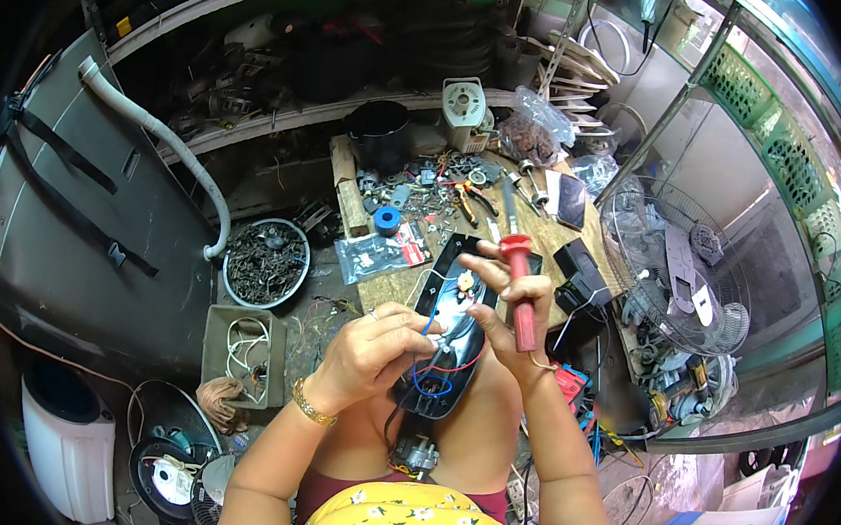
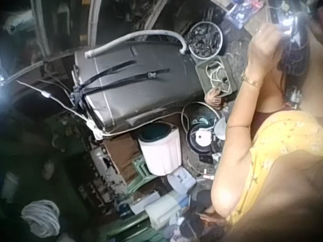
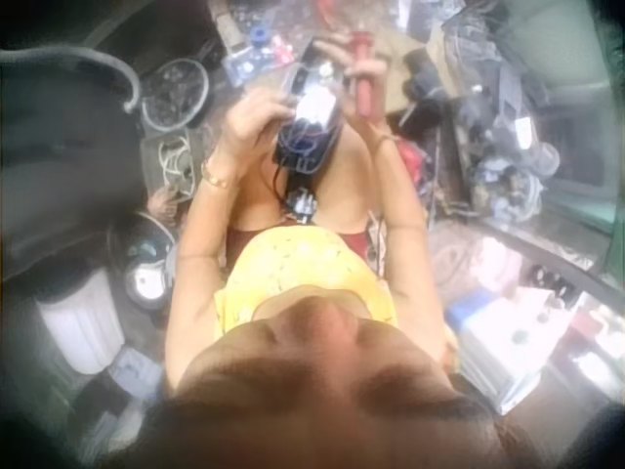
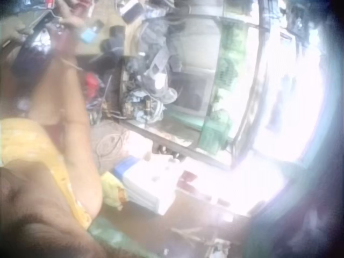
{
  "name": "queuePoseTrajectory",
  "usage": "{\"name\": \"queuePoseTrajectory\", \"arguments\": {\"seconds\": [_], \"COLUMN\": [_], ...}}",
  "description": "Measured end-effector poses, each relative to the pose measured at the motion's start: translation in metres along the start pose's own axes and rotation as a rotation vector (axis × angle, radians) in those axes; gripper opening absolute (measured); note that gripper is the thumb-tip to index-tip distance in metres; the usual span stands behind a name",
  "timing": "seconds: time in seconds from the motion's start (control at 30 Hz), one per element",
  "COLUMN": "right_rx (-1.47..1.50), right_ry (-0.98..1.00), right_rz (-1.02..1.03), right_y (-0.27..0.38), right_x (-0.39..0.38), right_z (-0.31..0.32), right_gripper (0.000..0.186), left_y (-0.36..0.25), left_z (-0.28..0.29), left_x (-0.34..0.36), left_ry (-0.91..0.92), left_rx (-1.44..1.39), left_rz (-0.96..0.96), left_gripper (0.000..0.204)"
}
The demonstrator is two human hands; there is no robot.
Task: The person sits on the floor and uses a soldering iron to work on the internal wiring of a black plastic device. They repeatedly heat and solder connections on a small circuit board, occasionally adjusting wires with their fingers.
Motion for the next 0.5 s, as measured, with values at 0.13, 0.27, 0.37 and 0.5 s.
{"name": "queuePoseTrajectory", "arguments": {"seconds": [0.13, 0.27, 0.37, 0.5], "right_rx": [-0.038, -0.085, -0.251, -0.300], "right_ry": [-0.031, -0.020, 0.040, 0.049], "right_rz": [0.014, 0.054, 0.190, 0.219], "right_y": [-0.001, 0.006, 0.017, 0.021], "right_x": [0.001, 0.007, 0.014, 0.013], "right_z": [-0.002, -0.002, 0.000, 0.000], "right_gripper": [0.048, 0.049, 0.050, 0.042], "left_y": [0.005, 0.029, 0.033, 0.032], "left_z": [0.000, 0.006, 0.003, -0.019], "left_x": [0.004, -0.009, 0.009, 0.024], "left_ry": [0.052, -0.051, -0.114, 0.411], "left_rx": [-0.152, -0.572, -0.868, -0.540], "left_rz": [0.040, 0.469, 0.868, 1.032], "left_gripper": [0.018, 0.027, 0.039, 0.025]}}
Point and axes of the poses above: each hand's wrist, its own x-axis towards the middle knuckle, its own z-axis out of the back of the hand, y = z × x, the point moved 2 cm from there along x, towards the middle knuckle, and after that the axes turned 15 degrees about -y, right-handed, at the moved point
